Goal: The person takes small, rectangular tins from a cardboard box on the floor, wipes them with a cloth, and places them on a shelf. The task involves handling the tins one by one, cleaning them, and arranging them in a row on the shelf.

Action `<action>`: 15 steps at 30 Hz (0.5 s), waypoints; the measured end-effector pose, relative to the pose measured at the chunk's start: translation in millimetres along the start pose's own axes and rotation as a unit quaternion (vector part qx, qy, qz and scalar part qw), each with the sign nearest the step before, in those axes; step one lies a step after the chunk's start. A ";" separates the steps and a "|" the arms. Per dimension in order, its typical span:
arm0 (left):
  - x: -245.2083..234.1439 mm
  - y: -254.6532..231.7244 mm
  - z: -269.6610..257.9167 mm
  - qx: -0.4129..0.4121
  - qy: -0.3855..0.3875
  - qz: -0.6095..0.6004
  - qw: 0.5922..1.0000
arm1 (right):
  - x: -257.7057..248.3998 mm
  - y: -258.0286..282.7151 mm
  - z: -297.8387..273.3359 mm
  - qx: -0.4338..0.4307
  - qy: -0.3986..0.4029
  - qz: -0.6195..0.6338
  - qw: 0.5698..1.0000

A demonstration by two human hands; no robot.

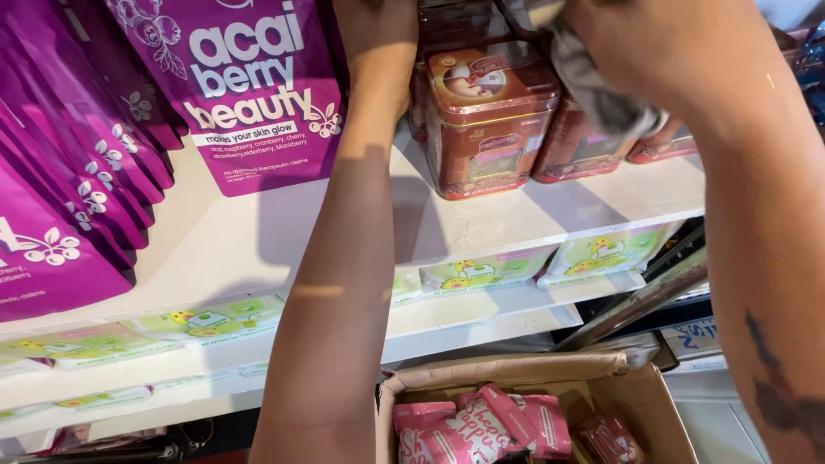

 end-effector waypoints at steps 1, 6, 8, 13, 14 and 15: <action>2.6 -8.7 -5.6 0.000 0.007 0.013 1.000 | -12.7 4.2 -19.5 0.007 -0.022 0.023 0.999; 8.7 -77.4 -78.3 -0.004 -0.002 0.080 0.997 | -33.4 19.6 -116.4 -0.084 -0.123 0.087 0.985; 10.2 -105.2 -130.3 0.015 0.006 0.117 0.993 | -17.4 -11.0 -173.2 -0.032 -0.130 0.147 0.980; 12.5 -129.3 -287.1 0.186 0.023 0.332 0.924 | 99.0 -85.8 -389.2 0.126 -0.152 0.280 0.939; 13.3 -106.2 -317.0 0.180 0.029 0.331 0.926 | 94.0 -79.9 -392.6 0.156 -0.160 0.305 0.926; 16.5 -84.5 -348.8 0.186 0.051 0.331 0.924 | 89.3 -65.9 -397.2 0.185 -0.167 0.330 0.911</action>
Point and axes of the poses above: each hand's wrist, its own z-axis towards the middle knuckle, its own x-axis out of the palm, y = z × x, the point moved 8 cm from there along z, towards the middle knuckle, and after that the axes turned 10 degrees about -x, right-handed, at the moved point
